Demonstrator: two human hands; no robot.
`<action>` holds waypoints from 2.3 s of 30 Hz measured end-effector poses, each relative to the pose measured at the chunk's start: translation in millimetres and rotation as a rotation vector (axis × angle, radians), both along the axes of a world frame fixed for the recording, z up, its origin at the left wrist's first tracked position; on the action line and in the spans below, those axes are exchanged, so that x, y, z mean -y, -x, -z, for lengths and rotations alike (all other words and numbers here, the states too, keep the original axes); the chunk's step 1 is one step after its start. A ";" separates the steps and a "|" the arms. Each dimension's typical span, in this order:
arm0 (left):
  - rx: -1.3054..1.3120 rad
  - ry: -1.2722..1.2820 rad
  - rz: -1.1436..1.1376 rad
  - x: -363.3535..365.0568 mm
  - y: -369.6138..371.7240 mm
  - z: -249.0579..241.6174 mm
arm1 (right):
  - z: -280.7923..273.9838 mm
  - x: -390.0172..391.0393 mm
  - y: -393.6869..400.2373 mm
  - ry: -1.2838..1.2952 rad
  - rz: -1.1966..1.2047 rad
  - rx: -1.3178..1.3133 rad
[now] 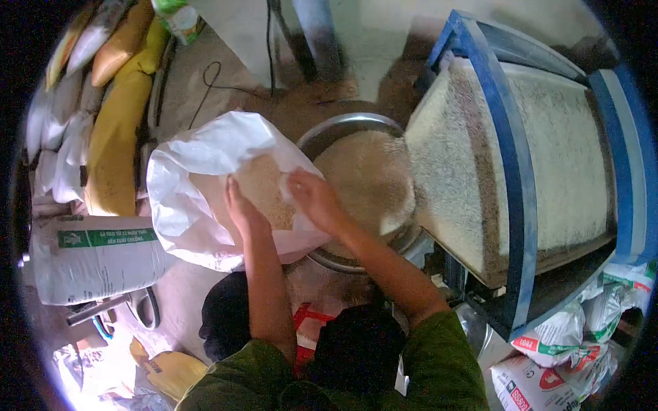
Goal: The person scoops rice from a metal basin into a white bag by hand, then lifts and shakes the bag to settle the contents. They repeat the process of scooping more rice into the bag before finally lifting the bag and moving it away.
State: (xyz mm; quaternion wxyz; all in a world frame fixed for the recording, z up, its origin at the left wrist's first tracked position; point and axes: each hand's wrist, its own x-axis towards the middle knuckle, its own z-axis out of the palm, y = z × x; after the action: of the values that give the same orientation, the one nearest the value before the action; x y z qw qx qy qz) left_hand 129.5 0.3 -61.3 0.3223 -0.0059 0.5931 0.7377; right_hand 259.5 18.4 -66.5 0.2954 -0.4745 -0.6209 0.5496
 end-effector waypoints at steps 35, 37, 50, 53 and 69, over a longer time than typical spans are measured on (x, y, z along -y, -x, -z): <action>0.510 -0.090 0.374 3.1 -147.2 41.4 | 47.5 14.1 -65.6 0.500 0.995 -0.798; 0.487 -0.168 0.402 1.1 -136.5 27.0 | 36.5 9.8 -60.9 0.481 0.944 -0.863; -0.303 0.142 0.069 4.3 -26.3 23.0 | 20.8 -2.8 -8.8 -0.053 0.131 -0.229; -0.851 -0.016 0.455 1.4 -83.2 24.7 | 38.8 -7.6 -69.0 0.137 0.353 -0.034; -0.244 0.411 0.806 26.9 -166.4 242.5 | 242.4 39.0 -110.9 0.642 0.960 -0.586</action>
State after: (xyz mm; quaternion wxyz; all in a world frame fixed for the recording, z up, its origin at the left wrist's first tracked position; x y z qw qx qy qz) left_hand 296.0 -26.6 -303.8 0.5032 0.2478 0.7156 0.4164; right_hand 370.4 -20.7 -309.0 0.5090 -0.5944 -0.0378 0.6214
